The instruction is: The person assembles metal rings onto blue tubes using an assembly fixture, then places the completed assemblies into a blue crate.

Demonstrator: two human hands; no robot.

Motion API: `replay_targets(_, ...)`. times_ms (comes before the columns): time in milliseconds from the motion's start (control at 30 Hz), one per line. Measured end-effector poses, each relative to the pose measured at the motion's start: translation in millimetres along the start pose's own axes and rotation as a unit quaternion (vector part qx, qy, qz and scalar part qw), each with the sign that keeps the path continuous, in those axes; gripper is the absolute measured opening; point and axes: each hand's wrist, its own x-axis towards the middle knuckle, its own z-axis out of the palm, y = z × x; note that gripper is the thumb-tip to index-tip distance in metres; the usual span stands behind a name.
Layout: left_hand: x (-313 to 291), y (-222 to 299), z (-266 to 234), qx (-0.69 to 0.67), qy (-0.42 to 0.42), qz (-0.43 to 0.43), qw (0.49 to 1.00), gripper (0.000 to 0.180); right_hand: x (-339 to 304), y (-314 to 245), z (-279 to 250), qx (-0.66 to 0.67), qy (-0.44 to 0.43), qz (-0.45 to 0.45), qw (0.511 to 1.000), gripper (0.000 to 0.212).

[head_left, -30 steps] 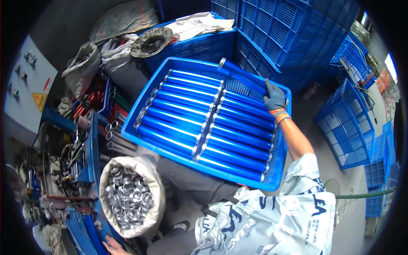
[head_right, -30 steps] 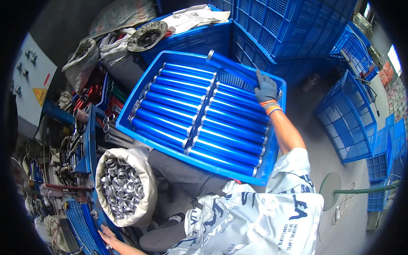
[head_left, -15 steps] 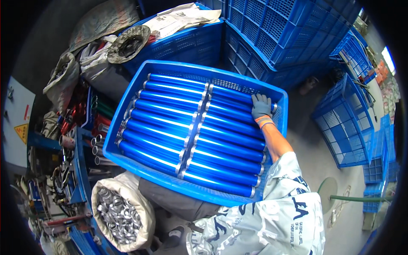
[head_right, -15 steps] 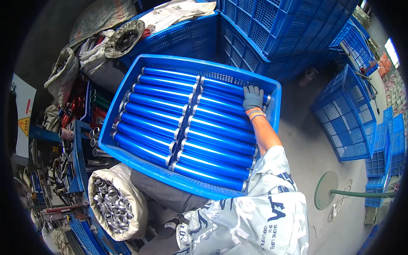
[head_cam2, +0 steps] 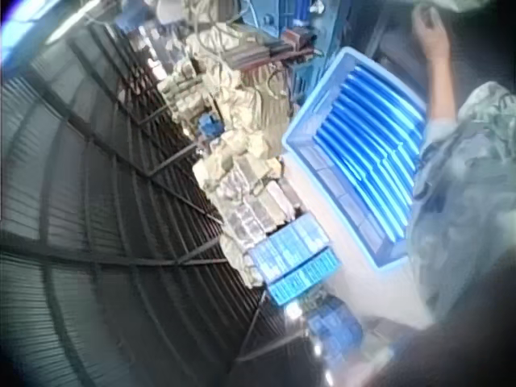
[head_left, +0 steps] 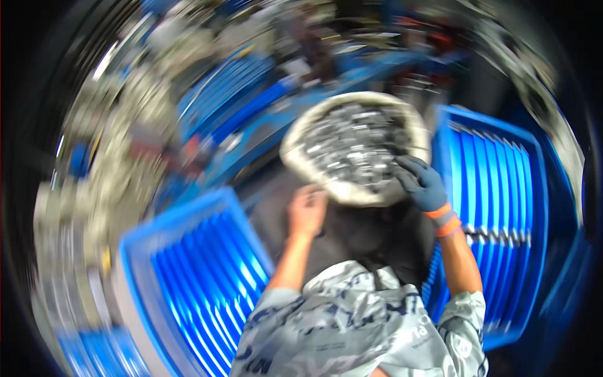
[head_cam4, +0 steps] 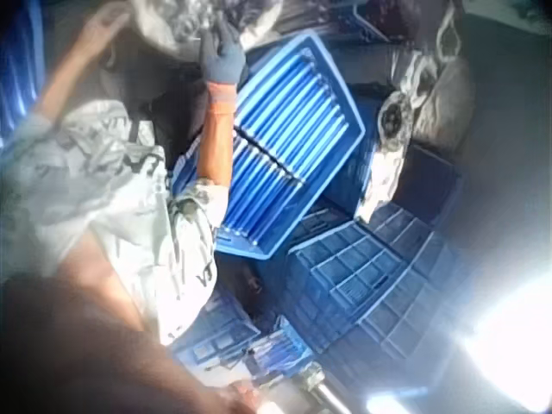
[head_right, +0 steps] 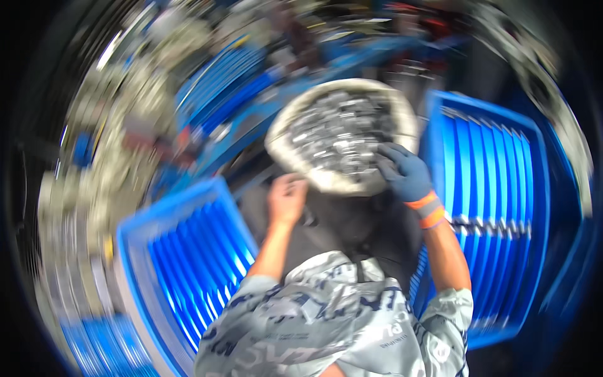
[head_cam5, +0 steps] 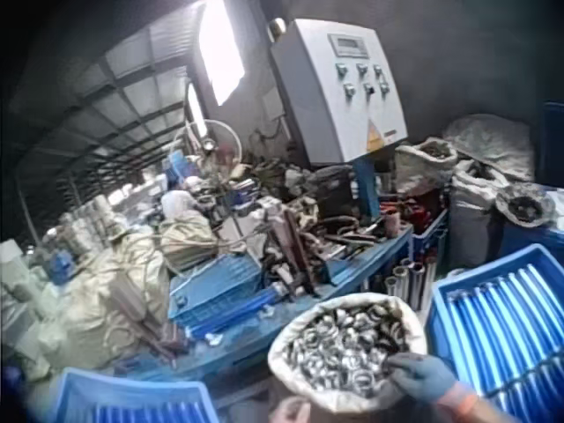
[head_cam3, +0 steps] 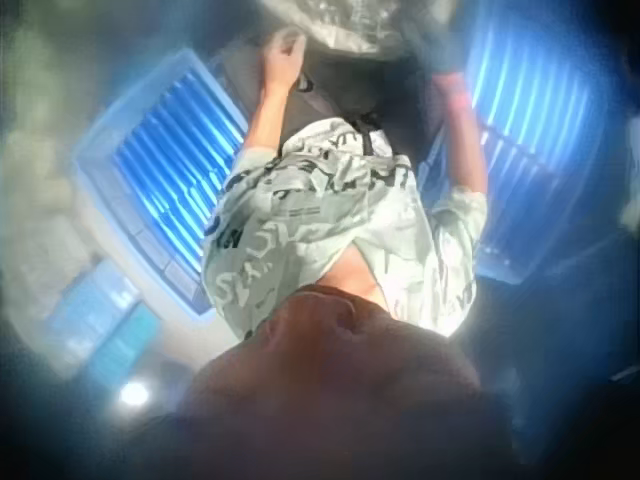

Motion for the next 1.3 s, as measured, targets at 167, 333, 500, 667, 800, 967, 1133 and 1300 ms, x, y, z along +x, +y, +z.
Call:
replay_targets(167, -18.1, -117.6, -170.7, -0.01, 0.273, 0.044, 0.961, 0.031, 69.6, 1.9, 173.6, -0.257, -0.224, -0.123, 0.932, 0.077)
replay_targets(333, -88.0, -291.5, -346.0, 0.292, 0.458, -0.149, 0.826, 0.068, 93.3, -1.2, 247.6, -0.27, -0.35, -0.035, 0.897, 0.072)
replay_targets(500, -106.0, -359.7, -383.0, 0.315, 0.369, -0.407, 0.774, 0.101, 91.8, 14.7, 256.9, -0.311, -0.346, -0.105, 0.879, 0.057)
replay_targets(667, -105.6, -382.1, -389.2, 0.262, 0.356, -0.364, 0.82, 0.101, 104.8, -14.1, 217.9, -0.308, -0.319, -0.124, 0.888, 0.061)
replay_targets(800, -115.4, -361.3, -416.4, 0.28, 0.425, -0.156, 0.847, 0.073, 90.8, -31.9, 221.5, 0.011, -0.178, 0.049, 0.983, 0.072)
replay_targets(967, -13.1, -150.1, -348.3, 0.149, 0.321, -0.05, 0.934, 0.075, 75.0, -71.8, 179.8, 0.577, -0.149, 0.282, 0.752, 0.085)
replay_targets(1133, 6.7, 37.3, -253.2, 0.284, 0.062, 0.183, 0.939, 0.067, 67.2, -85.7, 161.2, 0.605, -0.189, 0.208, 0.745, 0.107)
replay_targets(1300, -0.3, 85.9, -231.0, 0.314, -0.081, 0.202, 0.924, 0.064, 62.8, -73.7, 147.7, 0.552, -0.131, 0.193, 0.801, 0.088)
